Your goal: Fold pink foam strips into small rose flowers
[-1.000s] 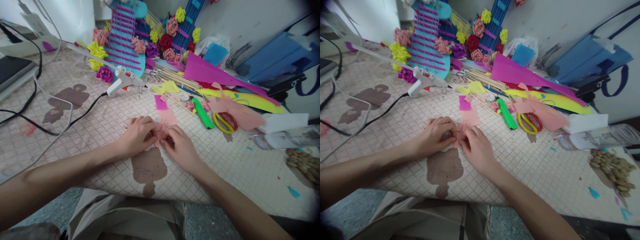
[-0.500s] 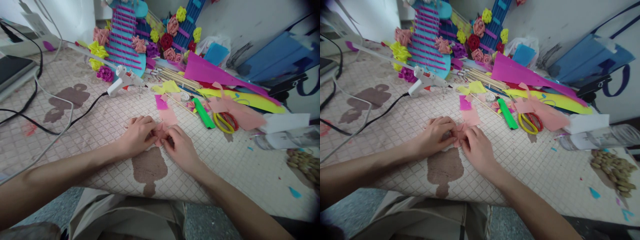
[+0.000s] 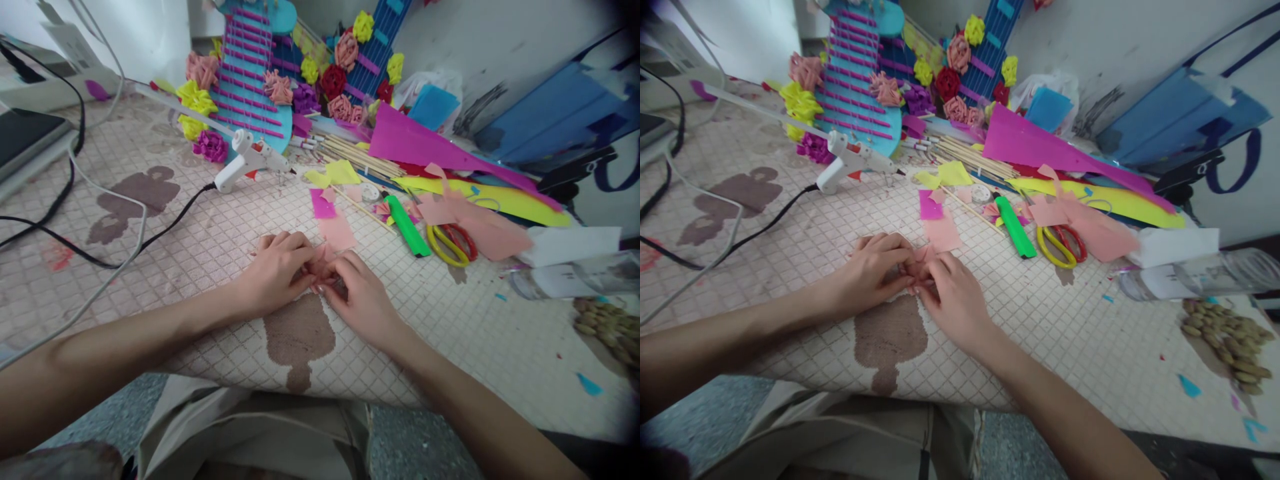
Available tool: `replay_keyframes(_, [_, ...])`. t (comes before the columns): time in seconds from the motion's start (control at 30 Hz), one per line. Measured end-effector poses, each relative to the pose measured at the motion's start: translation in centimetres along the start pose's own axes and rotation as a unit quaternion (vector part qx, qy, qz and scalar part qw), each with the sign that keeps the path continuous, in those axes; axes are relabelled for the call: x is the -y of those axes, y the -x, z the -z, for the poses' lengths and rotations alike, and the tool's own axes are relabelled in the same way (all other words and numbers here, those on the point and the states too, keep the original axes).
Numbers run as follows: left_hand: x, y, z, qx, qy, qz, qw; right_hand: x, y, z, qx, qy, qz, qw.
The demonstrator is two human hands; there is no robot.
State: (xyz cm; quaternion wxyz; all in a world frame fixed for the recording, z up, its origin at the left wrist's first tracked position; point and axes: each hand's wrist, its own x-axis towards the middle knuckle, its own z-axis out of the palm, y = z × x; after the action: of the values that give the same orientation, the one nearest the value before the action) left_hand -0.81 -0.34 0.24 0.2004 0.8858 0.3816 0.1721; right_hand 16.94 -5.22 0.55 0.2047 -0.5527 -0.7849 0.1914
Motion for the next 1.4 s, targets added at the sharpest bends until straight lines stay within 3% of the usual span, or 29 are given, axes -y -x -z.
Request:
replay_keyframes(0.4, [0.3, 0.0, 0.2, 0.009, 0.01, -0.011, 1.0, -0.1, 0.0, 0.5, 0.012, -0.035, 0.015, 0.999])
replay_keyframes(0.67, [0.4, -0.1, 0.2, 0.014, 0.007, -0.006, 1.0, 0.1, 0.0, -0.6, -0.014, 0.037, -0.003, 0.999])
replay_keyframes(0.77, [0.8, -0.3, 0.2, -0.007, 0.01, 0.001, 1.0, 0.2, 0.0, -0.6, -0.012, 0.04, -0.003, 0.999])
replay_keyframes(0.97, [0.9, -0.2, 0.7, -0.106, 0.057, -0.016, 0.993, 0.1, 0.0, -0.5, -0.013, 0.043, -0.001, 0.999])
replay_keyframes(1.17, [0.2, 0.3, 0.0, -0.007, 0.046, -0.062, 0.997, -0.6, -0.1, 0.1, 0.001, -0.046, 0.015, 0.999])
replay_keyframes(1.4, [0.4, 0.1, -0.3, 0.003, 0.04, -0.043, 0.998, -1.6, -0.1, 0.9, -0.025, -0.084, 0.013, 0.996])
